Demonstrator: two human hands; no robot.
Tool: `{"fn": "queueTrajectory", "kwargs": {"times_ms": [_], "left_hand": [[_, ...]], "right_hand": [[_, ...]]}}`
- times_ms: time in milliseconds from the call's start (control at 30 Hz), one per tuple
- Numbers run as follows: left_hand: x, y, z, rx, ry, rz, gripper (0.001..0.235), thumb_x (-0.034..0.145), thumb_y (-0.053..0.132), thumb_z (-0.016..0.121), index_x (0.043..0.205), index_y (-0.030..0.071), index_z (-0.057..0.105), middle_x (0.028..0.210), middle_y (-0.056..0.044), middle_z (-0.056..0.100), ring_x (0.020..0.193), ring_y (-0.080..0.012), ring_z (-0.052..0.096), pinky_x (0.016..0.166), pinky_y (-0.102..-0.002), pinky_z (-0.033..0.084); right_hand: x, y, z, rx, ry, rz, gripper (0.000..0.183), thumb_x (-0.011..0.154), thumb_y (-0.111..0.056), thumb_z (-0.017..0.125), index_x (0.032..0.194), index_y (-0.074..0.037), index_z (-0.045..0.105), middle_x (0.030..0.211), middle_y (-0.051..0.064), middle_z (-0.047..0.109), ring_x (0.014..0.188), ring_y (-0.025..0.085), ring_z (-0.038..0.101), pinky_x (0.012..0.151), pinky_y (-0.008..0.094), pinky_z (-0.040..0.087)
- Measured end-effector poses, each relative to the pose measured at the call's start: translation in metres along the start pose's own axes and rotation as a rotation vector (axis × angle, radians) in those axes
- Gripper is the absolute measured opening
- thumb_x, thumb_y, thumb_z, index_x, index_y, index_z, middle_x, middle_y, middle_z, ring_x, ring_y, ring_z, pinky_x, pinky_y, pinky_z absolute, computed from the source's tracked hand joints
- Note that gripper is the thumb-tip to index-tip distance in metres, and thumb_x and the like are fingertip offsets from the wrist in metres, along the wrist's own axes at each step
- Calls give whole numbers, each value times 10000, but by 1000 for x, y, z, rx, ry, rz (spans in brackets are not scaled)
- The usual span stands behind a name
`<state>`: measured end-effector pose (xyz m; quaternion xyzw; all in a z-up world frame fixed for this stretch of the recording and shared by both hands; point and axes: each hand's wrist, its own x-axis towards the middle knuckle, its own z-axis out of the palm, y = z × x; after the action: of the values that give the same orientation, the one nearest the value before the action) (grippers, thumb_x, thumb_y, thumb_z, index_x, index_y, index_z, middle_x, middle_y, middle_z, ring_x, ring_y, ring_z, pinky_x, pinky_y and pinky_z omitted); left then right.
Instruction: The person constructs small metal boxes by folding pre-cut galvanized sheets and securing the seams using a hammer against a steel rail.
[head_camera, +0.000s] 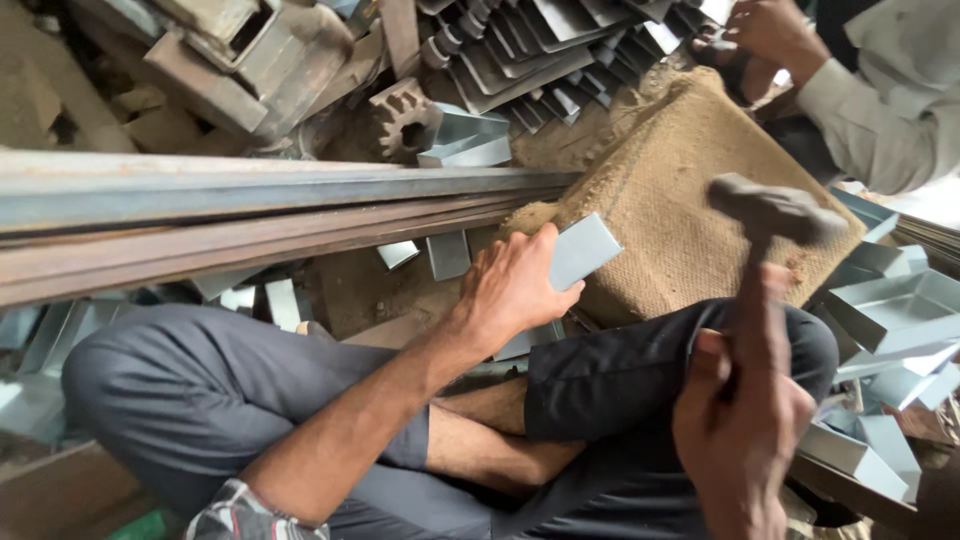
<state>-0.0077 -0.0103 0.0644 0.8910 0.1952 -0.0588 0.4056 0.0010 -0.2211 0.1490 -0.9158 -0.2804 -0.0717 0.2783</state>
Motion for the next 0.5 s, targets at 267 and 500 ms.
{"fn": "queueTrajectory", "kwargs": {"times_ms": [267,500], "left_hand": [[1,-8,1,-19,-65,-6,554,739,441,839,1071,41,648,1019,-255,719,989,-430,687,849,-523,550],[19,-31,11,-658,-107,321,498,996,413,605,1271,-1,615,1126,-136,727,1061,-278,712,887,-413,568]], "right_hand": [[-8,17,7,-54,107,-137,475,1192,-169,591,1592,-5,393,1068,217,726,792,169,715,713,269,539],[-9,18,1,262,-5,242,624,1136,-197,495,1712,-56,299,697,39,539,581,101,439,525,284,336]]}}
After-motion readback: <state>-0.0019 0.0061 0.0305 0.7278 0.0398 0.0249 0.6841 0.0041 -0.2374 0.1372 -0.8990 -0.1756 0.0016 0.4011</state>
